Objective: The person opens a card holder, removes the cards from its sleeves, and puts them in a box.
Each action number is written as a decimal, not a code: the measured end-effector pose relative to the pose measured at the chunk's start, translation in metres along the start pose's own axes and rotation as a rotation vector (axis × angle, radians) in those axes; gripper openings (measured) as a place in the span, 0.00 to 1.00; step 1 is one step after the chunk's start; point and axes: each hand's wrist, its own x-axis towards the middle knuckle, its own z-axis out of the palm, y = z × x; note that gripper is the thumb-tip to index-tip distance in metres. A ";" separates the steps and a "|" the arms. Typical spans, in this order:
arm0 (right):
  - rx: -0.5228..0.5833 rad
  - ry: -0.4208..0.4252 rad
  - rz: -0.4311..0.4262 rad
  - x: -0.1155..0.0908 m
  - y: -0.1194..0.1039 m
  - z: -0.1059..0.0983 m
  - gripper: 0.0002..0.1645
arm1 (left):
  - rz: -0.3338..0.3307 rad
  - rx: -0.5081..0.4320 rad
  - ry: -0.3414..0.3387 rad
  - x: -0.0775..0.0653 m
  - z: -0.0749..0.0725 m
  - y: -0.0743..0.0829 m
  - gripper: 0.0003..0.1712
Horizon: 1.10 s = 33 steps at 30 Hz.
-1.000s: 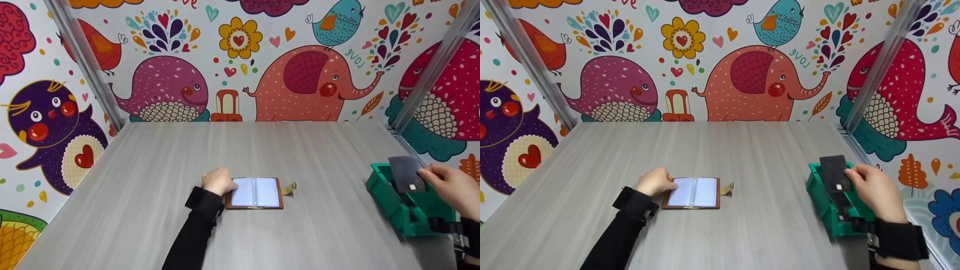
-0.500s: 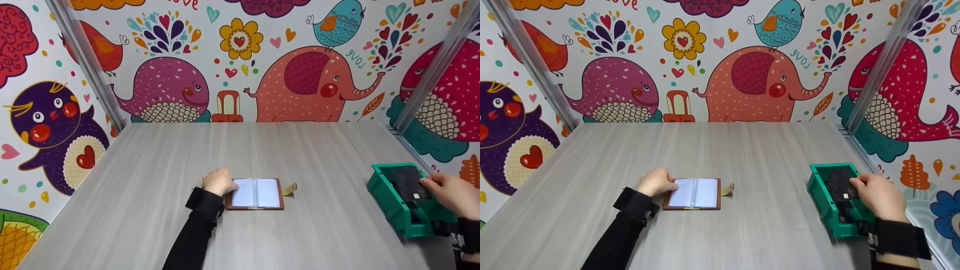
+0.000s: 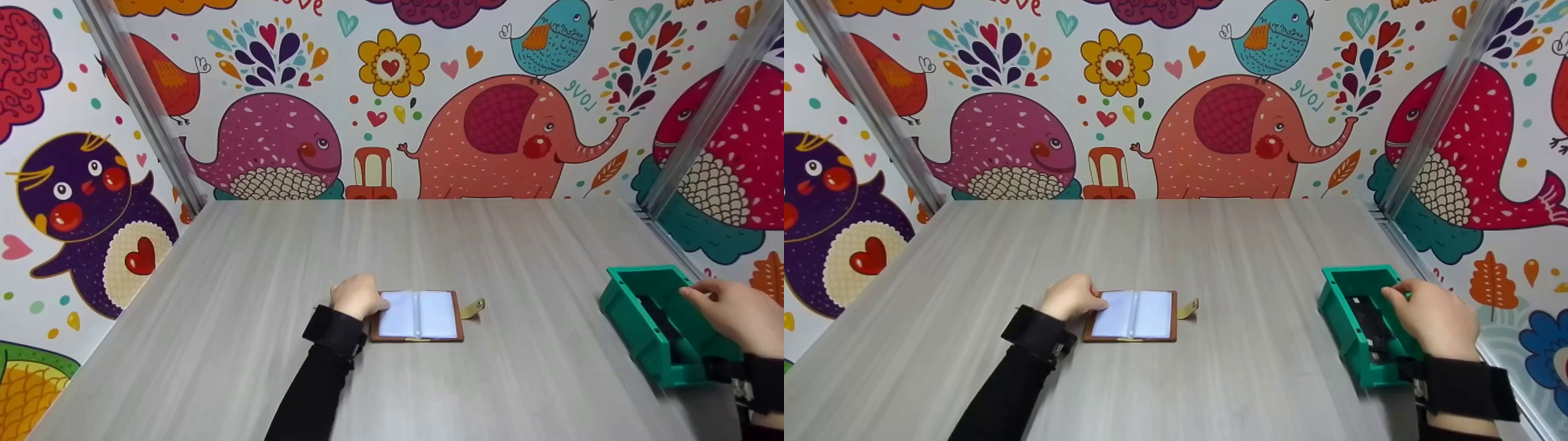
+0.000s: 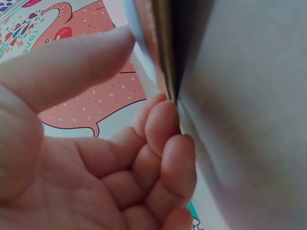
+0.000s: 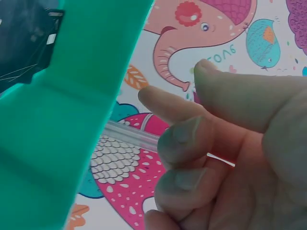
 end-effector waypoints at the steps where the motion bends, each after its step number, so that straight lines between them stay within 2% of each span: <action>1: 0.000 0.006 0.001 -0.001 -0.002 -0.001 0.28 | 0.000 0.001 0.000 0.000 0.000 0.000 0.13; 7: -0.005 0.064 0.002 -0.007 -0.016 -0.005 0.27 | -0.002 0.007 -0.005 0.000 -0.001 0.000 0.13; 19: 0.022 0.114 -0.086 -0.010 -0.060 -0.017 0.26 | -0.006 0.007 0.001 0.001 -0.001 0.000 0.13; 26: 0.090 0.118 -0.213 -0.004 -0.092 -0.008 0.24 | -0.012 0.011 0.004 0.001 0.000 0.000 0.14; 33: 0.157 0.197 -0.344 0.000 -0.124 0.010 0.20 | -0.020 0.015 -0.002 0.002 0.001 0.002 0.15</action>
